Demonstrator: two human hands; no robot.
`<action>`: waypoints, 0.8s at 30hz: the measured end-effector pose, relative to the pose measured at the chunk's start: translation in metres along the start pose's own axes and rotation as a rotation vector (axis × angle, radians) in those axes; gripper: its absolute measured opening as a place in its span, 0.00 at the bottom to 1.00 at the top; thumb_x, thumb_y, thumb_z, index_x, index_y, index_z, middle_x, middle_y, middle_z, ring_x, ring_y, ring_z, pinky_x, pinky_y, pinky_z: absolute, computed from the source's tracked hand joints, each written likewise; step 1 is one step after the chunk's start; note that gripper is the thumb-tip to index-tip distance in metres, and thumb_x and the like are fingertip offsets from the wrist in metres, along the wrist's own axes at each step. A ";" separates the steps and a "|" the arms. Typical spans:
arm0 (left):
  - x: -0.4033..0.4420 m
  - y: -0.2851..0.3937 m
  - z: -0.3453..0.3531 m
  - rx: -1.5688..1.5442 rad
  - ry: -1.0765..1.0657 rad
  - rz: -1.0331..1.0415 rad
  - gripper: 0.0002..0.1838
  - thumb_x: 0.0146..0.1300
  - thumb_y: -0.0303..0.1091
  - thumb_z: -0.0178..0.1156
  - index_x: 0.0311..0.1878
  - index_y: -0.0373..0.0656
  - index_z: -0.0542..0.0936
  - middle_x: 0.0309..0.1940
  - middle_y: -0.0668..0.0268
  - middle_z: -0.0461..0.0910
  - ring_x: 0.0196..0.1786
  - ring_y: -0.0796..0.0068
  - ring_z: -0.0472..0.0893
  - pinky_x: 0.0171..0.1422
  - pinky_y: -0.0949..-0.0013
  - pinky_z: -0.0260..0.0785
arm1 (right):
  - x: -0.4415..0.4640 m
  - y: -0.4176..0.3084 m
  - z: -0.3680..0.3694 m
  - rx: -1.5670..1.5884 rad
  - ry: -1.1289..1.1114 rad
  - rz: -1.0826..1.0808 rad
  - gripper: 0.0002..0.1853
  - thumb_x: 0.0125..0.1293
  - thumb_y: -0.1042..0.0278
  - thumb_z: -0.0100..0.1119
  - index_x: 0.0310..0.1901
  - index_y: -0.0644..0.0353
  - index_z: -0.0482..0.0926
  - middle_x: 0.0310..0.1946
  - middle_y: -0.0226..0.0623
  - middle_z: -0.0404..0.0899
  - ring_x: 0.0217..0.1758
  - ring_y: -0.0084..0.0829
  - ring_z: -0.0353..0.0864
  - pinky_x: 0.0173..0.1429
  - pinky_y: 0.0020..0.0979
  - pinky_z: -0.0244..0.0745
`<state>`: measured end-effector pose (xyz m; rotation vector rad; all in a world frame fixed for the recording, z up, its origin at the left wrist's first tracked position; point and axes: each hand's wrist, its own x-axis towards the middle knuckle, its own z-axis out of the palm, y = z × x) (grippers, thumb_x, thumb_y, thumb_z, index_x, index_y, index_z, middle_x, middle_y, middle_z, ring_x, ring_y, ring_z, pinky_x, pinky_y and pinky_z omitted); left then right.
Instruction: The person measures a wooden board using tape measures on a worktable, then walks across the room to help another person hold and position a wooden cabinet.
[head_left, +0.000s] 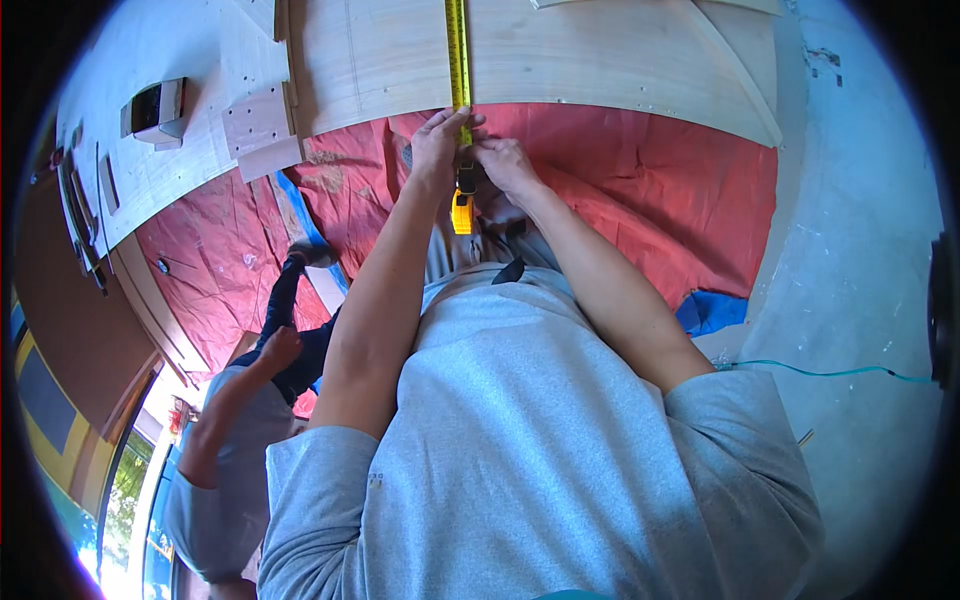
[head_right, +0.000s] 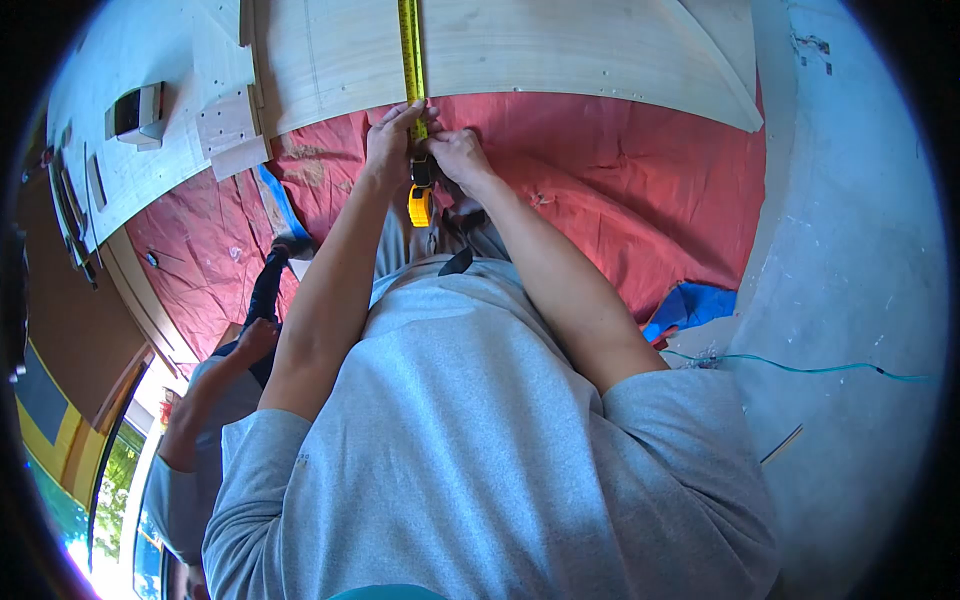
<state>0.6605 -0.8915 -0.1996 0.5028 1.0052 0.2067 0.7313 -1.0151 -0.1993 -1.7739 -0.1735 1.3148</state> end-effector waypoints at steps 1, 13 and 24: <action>0.000 0.000 0.000 0.001 0.001 -0.001 0.09 0.73 0.31 0.65 0.50 0.36 0.82 0.41 0.55 0.89 0.38 0.65 0.89 0.44 0.63 0.84 | -0.001 0.001 0.001 0.001 -0.001 0.001 0.15 0.69 0.61 0.67 0.48 0.62 0.91 0.40 0.35 0.92 0.44 0.24 0.88 0.52 0.30 0.80; 0.000 0.001 0.003 0.020 0.041 0.007 0.11 0.74 0.30 0.62 0.53 0.32 0.81 0.42 0.53 0.89 0.41 0.61 0.89 0.46 0.61 0.85 | -0.005 -0.006 0.002 0.156 -0.007 -0.007 0.11 0.67 0.67 0.65 0.42 0.66 0.91 0.33 0.33 0.89 0.34 0.21 0.84 0.40 0.28 0.81; -0.008 0.006 0.007 0.038 0.025 0.004 0.11 0.76 0.31 0.61 0.54 0.34 0.80 0.43 0.54 0.88 0.42 0.61 0.89 0.49 0.60 0.85 | -0.005 -0.003 -0.003 0.097 -0.059 -0.011 0.13 0.71 0.64 0.64 0.47 0.63 0.91 0.42 0.35 0.90 0.46 0.22 0.86 0.52 0.28 0.78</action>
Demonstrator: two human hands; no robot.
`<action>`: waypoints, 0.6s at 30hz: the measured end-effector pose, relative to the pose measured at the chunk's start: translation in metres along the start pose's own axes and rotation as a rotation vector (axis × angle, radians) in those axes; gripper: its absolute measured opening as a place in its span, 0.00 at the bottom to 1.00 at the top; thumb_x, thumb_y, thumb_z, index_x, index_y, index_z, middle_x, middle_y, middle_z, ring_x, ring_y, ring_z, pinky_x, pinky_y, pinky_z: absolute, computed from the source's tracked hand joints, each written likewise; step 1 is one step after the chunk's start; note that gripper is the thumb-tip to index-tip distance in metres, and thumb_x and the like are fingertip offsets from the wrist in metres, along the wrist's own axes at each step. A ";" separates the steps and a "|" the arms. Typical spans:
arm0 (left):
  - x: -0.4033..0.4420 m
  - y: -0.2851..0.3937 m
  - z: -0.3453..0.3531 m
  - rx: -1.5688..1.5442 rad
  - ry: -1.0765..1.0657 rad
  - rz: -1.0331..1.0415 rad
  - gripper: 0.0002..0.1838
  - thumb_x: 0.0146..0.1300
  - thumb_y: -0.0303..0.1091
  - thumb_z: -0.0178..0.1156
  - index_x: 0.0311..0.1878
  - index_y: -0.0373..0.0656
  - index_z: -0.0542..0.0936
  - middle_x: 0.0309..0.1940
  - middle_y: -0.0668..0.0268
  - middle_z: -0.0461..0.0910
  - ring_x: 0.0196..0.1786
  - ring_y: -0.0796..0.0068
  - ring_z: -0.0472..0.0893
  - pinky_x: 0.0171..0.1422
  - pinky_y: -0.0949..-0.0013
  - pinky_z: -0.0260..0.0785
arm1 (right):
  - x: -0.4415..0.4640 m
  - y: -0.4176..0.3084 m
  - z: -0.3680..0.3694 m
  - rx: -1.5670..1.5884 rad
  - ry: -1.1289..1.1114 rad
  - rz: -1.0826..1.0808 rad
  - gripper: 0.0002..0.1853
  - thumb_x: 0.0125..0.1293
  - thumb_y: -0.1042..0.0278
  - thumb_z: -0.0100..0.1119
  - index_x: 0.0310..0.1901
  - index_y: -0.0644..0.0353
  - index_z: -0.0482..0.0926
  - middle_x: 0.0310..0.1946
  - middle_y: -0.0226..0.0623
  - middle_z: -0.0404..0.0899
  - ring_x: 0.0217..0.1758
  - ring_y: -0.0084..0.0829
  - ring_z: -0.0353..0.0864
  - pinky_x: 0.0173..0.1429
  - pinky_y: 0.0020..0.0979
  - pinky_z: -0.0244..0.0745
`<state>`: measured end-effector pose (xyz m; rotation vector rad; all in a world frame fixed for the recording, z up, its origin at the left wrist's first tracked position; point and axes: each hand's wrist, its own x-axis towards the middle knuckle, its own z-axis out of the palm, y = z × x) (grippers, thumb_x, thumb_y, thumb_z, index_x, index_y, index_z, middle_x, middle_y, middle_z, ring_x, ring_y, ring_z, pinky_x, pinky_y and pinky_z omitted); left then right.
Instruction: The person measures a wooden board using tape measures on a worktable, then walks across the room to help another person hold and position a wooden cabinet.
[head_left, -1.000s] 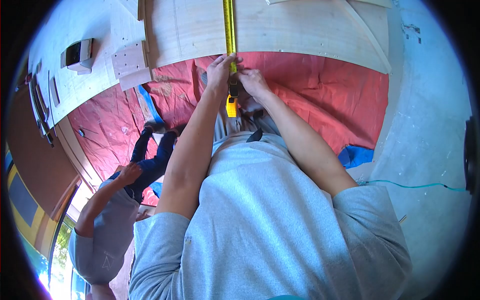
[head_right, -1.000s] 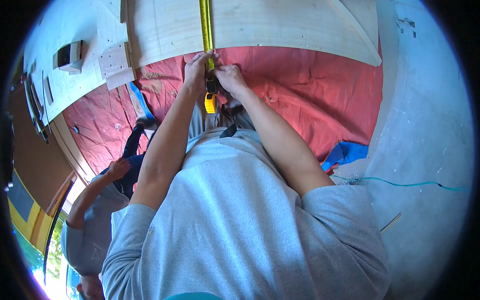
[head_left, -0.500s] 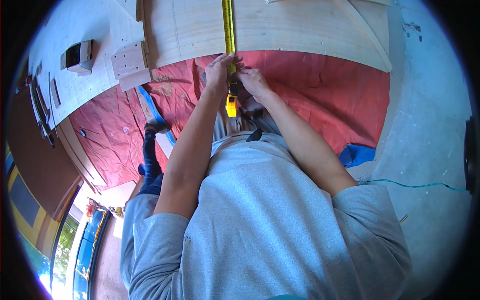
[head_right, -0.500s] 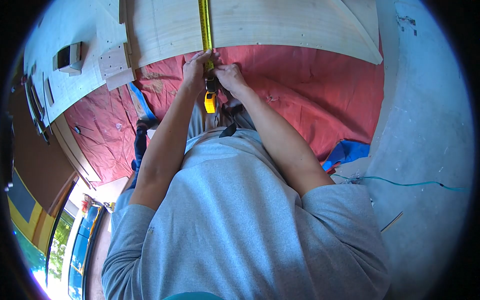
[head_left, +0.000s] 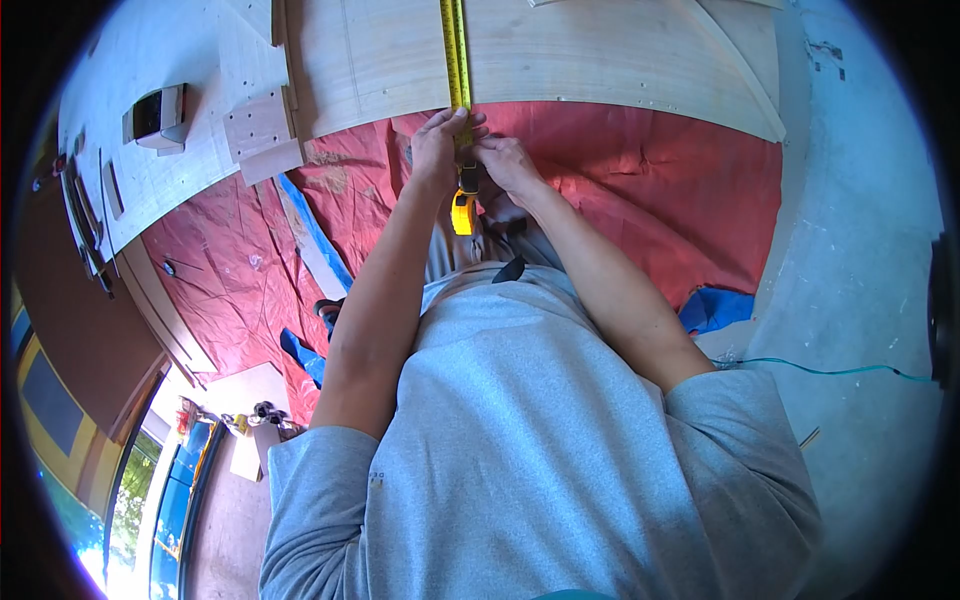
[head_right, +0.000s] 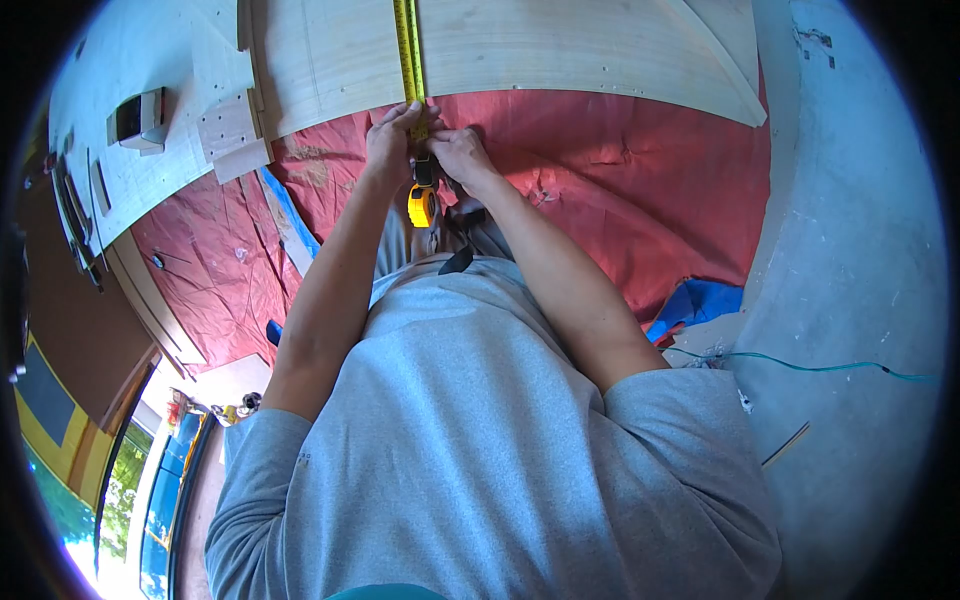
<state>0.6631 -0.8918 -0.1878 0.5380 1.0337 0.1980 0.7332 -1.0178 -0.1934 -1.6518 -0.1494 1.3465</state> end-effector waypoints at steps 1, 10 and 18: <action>0.000 0.001 0.000 0.000 0.001 0.000 0.11 0.76 0.31 0.61 0.54 0.34 0.80 0.43 0.54 0.88 0.42 0.61 0.89 0.49 0.60 0.85 | -0.001 -0.001 0.001 0.000 0.000 0.001 0.13 0.71 0.64 0.64 0.47 0.63 0.91 0.42 0.35 0.90 0.46 0.22 0.86 0.52 0.28 0.78; 0.001 -0.004 0.000 -0.018 0.011 -0.005 0.11 0.77 0.31 0.60 0.55 0.34 0.80 0.43 0.54 0.88 0.42 0.61 0.89 0.49 0.60 0.85 | -0.007 -0.012 0.002 -0.027 0.032 0.028 0.13 0.71 0.64 0.63 0.48 0.62 0.91 0.42 0.36 0.90 0.46 0.23 0.86 0.52 0.29 0.78; 0.004 -0.006 0.002 -0.003 0.059 0.029 0.10 0.74 0.30 0.62 0.52 0.33 0.82 0.43 0.53 0.89 0.40 0.63 0.89 0.47 0.63 0.84 | 0.006 0.003 0.000 0.048 0.003 0.044 0.13 0.69 0.67 0.62 0.43 0.67 0.90 0.38 0.38 0.89 0.40 0.26 0.87 0.46 0.30 0.83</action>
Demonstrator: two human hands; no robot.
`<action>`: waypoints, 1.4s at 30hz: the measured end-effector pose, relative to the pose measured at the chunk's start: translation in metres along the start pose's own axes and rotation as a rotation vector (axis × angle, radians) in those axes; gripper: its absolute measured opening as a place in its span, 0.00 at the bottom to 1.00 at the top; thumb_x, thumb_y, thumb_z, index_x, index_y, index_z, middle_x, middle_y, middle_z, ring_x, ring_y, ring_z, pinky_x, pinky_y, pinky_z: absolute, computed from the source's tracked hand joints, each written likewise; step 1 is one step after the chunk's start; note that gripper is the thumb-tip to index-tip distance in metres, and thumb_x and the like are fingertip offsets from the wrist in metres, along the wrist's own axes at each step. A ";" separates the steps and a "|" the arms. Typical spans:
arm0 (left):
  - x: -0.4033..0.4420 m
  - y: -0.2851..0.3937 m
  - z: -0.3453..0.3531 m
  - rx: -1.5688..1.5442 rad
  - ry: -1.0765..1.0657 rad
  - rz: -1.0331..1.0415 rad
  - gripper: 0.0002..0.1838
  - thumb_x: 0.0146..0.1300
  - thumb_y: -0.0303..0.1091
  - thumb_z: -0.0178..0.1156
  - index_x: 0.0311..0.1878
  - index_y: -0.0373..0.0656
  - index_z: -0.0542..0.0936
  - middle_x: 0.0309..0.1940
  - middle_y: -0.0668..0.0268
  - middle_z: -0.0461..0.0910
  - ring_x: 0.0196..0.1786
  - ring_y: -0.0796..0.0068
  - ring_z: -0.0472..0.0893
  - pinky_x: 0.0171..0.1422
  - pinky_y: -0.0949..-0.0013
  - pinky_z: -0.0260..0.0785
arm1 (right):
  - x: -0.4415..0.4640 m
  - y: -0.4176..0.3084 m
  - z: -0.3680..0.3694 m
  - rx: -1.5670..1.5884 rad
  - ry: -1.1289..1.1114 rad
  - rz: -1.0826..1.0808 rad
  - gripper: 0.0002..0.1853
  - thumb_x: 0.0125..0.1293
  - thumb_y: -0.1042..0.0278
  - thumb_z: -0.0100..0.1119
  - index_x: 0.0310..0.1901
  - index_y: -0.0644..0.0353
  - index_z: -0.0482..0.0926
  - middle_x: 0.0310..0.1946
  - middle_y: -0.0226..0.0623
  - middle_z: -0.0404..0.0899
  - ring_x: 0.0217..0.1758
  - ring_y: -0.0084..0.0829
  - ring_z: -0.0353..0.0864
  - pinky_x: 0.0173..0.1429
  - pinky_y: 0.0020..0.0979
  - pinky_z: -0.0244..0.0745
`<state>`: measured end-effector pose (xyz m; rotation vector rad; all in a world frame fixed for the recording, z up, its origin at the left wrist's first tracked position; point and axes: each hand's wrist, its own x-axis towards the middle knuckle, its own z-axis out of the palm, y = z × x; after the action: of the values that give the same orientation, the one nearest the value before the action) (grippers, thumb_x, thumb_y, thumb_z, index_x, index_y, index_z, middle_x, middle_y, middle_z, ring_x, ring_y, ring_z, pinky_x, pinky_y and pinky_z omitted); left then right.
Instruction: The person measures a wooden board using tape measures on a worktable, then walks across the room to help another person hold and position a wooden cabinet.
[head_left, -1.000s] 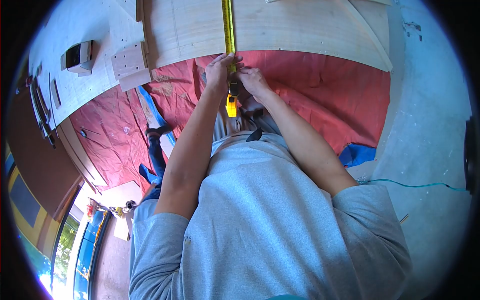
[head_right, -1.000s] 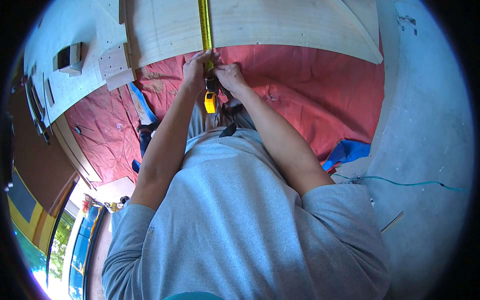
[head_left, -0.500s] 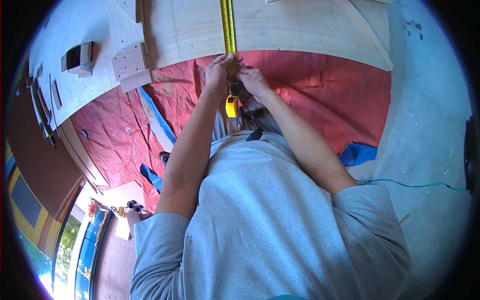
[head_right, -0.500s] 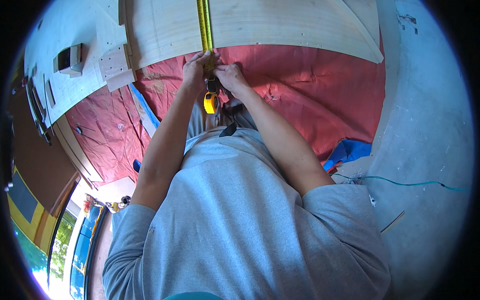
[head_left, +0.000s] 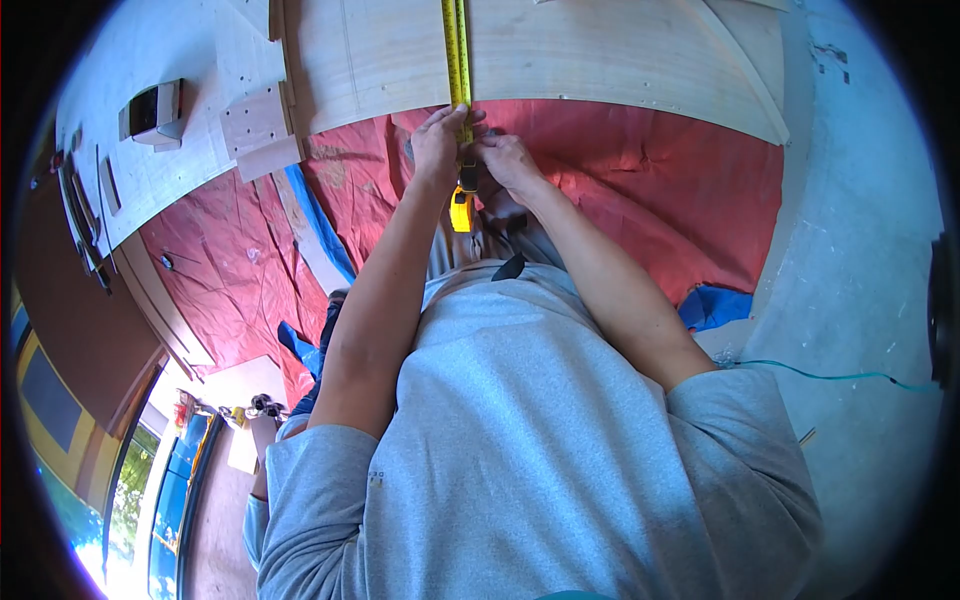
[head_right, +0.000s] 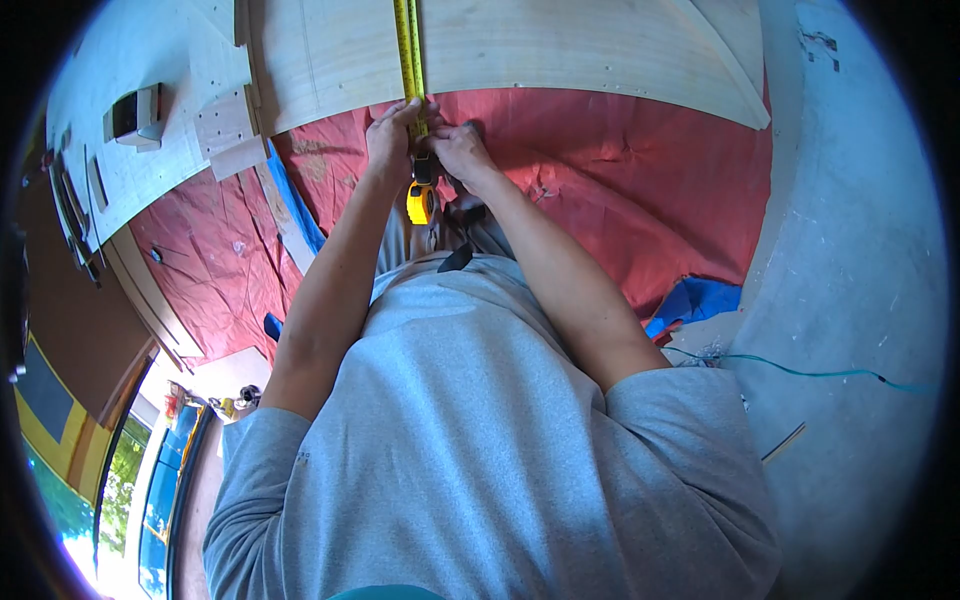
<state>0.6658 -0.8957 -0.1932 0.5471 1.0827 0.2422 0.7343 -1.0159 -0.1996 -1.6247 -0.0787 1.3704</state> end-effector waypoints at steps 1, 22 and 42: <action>0.000 -0.001 0.000 0.000 0.001 -0.001 0.10 0.74 0.30 0.62 0.52 0.33 0.82 0.43 0.53 0.89 0.40 0.63 0.89 0.47 0.63 0.84 | 0.002 0.003 -0.001 0.000 0.000 0.002 0.13 0.69 0.67 0.62 0.43 0.67 0.90 0.38 0.38 0.89 0.40 0.26 0.87 0.46 0.30 0.83; 0.006 -0.011 0.000 0.054 0.036 0.111 0.11 0.72 0.32 0.64 0.49 0.32 0.84 0.38 0.55 0.90 0.37 0.69 0.89 0.42 0.69 0.84 | 0.002 0.000 -0.001 0.086 -0.024 0.043 0.11 0.73 0.66 0.65 0.45 0.64 0.90 0.36 0.35 0.89 0.35 0.24 0.88 0.41 0.28 0.82; 0.004 -0.007 -0.001 0.044 0.000 0.093 0.12 0.73 0.32 0.64 0.51 0.31 0.82 0.39 0.53 0.89 0.38 0.65 0.89 0.44 0.65 0.85 | -0.001 -0.003 -0.001 0.047 -0.005 0.039 0.12 0.71 0.66 0.63 0.44 0.64 0.90 0.38 0.36 0.89 0.38 0.26 0.89 0.46 0.30 0.82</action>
<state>0.6660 -0.8992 -0.2001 0.6376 1.0654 0.3003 0.7361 -1.0157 -0.1972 -1.5910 -0.0172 1.3959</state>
